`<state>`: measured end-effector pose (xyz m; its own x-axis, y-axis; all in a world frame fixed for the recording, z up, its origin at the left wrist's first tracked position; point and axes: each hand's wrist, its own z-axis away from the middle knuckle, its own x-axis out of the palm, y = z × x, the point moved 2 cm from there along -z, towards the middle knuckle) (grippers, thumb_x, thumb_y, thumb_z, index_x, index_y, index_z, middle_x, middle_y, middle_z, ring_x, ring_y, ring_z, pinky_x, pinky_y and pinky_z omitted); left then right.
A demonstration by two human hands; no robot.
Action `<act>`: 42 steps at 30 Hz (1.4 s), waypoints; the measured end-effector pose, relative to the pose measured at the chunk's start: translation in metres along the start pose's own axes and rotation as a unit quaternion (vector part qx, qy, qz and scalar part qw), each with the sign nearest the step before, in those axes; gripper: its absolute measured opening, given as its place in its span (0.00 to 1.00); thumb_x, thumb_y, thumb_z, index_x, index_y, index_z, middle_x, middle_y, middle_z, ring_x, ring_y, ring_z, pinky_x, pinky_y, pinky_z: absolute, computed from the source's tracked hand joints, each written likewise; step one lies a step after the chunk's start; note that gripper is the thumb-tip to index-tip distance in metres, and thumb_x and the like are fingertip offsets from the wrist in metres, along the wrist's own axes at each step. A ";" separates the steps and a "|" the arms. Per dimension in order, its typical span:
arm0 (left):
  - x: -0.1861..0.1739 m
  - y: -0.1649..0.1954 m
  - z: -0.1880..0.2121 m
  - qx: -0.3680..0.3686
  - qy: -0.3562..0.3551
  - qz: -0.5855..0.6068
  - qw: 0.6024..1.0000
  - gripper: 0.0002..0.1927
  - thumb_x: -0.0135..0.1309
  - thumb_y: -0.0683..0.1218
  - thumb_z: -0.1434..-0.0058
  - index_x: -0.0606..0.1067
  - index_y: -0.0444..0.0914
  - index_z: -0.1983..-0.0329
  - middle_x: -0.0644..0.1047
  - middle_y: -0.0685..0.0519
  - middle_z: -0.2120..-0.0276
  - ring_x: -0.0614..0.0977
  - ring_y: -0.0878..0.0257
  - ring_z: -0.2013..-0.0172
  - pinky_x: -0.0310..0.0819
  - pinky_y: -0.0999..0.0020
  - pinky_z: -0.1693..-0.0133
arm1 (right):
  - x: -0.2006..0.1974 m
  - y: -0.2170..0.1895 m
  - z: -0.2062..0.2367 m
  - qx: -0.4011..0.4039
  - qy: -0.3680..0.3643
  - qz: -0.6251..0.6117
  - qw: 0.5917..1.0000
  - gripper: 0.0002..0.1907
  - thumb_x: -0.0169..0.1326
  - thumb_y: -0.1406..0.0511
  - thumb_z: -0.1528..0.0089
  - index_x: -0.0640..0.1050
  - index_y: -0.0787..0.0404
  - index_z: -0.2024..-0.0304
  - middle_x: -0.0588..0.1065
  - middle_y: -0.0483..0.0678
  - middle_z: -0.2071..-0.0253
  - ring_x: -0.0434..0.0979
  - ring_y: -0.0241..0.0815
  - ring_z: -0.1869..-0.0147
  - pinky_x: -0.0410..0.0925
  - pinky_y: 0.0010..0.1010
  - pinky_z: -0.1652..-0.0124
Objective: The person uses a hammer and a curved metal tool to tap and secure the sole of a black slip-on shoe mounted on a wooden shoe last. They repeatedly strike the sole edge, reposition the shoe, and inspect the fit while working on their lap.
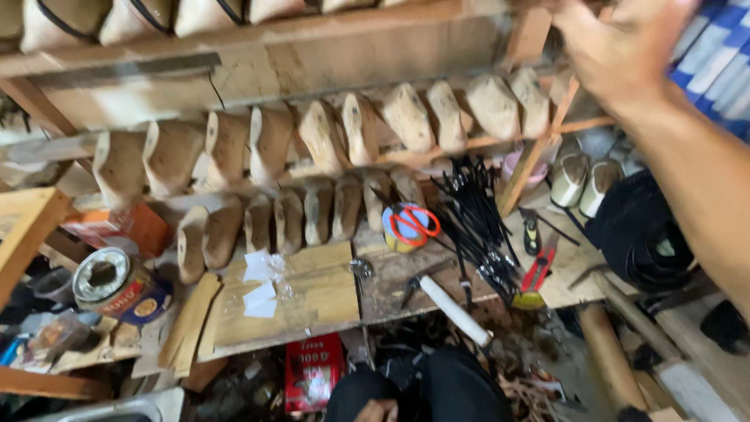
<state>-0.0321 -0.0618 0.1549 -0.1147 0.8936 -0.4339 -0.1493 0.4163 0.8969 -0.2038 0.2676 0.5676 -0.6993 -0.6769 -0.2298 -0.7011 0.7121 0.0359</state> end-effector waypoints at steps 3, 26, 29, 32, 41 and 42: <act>-0.008 -0.011 0.010 0.018 0.012 -0.001 1.000 0.14 0.61 0.46 0.40 0.81 0.37 0.52 0.86 0.51 0.65 0.89 0.61 0.62 0.82 0.65 0.57 | -0.034 -0.014 0.067 0.043 0.018 -0.031 0.998 0.11 0.63 0.72 0.42 0.80 0.67 0.57 0.77 0.50 0.60 0.76 0.41 0.54 0.68 0.35 0.54; -0.037 -0.127 0.041 -0.098 0.140 0.020 0.985 0.26 0.61 0.52 0.36 0.79 0.34 0.39 0.85 0.39 0.59 0.85 0.52 0.63 0.78 0.64 0.58 | -0.027 -0.148 0.363 0.310 -0.318 -0.082 0.892 0.14 0.65 0.62 0.44 0.83 0.62 0.58 0.82 0.48 0.56 0.81 0.46 0.50 0.69 0.40 0.47; -0.039 -0.121 0.041 0.042 0.184 -0.040 0.981 0.29 0.61 0.53 0.39 0.76 0.34 0.38 0.80 0.39 0.50 0.83 0.51 0.50 0.76 0.62 0.49 | -0.065 -0.100 0.336 0.215 -0.290 0.143 0.921 0.10 0.60 0.62 0.39 0.83 0.61 0.58 0.80 0.51 0.57 0.79 0.52 0.52 0.70 0.46 0.51; -0.038 -0.097 0.041 0.249 0.213 -0.201 0.923 0.35 0.61 0.54 0.41 0.71 0.35 0.33 0.71 0.37 0.39 0.73 0.43 0.39 0.67 0.51 0.40 | -0.099 -0.064 0.328 0.192 -0.330 0.385 0.840 0.11 0.57 0.58 0.29 0.83 0.57 0.59 0.78 0.50 0.61 0.77 0.51 0.53 0.68 0.46 0.55; -0.007 -0.029 0.021 0.201 -0.092 -0.423 0.879 0.54 0.71 0.62 0.63 0.65 0.45 0.31 0.71 0.51 0.39 0.68 0.51 0.38 0.47 0.40 0.36 | -0.113 -0.052 0.336 0.210 -0.354 0.466 0.784 0.13 0.63 0.54 0.40 0.82 0.55 0.65 0.75 0.47 0.60 0.75 0.50 0.49 0.68 0.46 0.51; -0.007 -0.027 0.021 0.214 -0.092 -0.406 0.884 0.53 0.71 0.61 0.62 0.66 0.44 0.32 0.72 0.52 0.40 0.69 0.52 0.39 0.48 0.41 0.35 | -0.115 -0.051 0.335 0.213 -0.342 0.467 0.787 0.14 0.63 0.54 0.40 0.81 0.56 0.65 0.75 0.47 0.60 0.74 0.49 0.50 0.67 0.45 0.51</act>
<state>-0.0070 -0.0759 0.1352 0.0278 0.2671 -0.9633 0.2803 0.9229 0.2639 -0.0409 0.3709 0.2666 -0.5405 0.3334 -0.7724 0.2866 0.9362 0.2036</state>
